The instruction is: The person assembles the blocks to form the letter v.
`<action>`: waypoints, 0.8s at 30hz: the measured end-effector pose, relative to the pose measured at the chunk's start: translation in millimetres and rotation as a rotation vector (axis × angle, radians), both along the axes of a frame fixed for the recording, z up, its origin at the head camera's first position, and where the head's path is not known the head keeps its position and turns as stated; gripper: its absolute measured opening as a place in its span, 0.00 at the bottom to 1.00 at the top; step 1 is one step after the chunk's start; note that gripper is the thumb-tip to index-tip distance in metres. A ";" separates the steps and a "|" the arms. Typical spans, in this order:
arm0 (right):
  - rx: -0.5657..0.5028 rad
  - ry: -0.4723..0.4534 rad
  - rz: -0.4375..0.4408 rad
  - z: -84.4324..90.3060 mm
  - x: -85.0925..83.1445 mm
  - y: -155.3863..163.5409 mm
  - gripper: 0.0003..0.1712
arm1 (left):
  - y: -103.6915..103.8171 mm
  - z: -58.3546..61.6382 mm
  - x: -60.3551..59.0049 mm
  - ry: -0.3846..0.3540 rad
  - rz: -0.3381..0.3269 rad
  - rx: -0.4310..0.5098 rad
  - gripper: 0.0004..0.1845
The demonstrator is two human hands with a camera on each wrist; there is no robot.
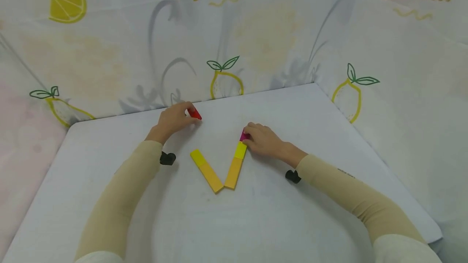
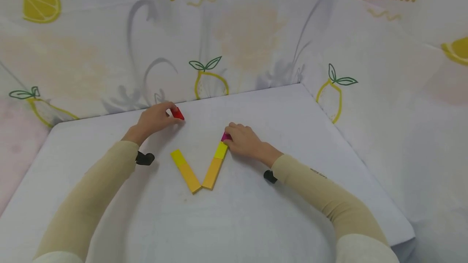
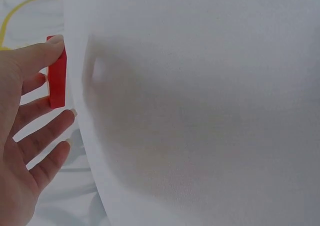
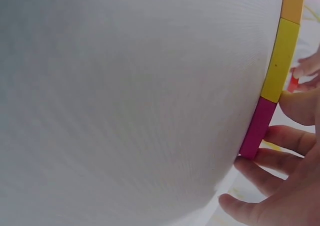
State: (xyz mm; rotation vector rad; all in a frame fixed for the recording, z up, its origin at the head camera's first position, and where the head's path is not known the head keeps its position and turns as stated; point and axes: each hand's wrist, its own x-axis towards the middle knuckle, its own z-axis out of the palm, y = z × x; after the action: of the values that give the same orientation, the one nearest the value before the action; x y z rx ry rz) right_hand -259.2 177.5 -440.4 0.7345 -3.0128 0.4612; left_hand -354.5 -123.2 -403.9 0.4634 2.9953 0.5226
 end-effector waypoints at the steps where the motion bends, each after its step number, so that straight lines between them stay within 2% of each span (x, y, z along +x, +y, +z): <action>1: 0.002 -0.003 -0.002 0.2 0.0 -0.1 0.14 | -0.3 0.0 0.5 0.001 -0.002 0.000 0.15; 10: 0.011 -0.018 -0.007 3.1 1.0 -0.7 0.14 | -4.2 -2.5 7.2 0.020 -0.024 -0.039 0.17; 17: 0.006 -0.008 0.003 2.8 0.7 0.0 0.15 | -4.0 -6.0 12.5 0.003 -0.020 -0.069 0.17; 24: 0.012 -0.003 -0.004 1.5 0.7 -0.2 0.15 | -4.1 -8.5 19.5 0.029 -0.024 -0.086 0.16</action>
State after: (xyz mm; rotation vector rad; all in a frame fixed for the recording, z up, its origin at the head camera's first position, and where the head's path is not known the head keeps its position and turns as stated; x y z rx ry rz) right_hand -258.5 177.3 -438.9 0.7292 -3.0219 0.4448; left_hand -335.0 -127.3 -412.3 0.5038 3.0211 0.3862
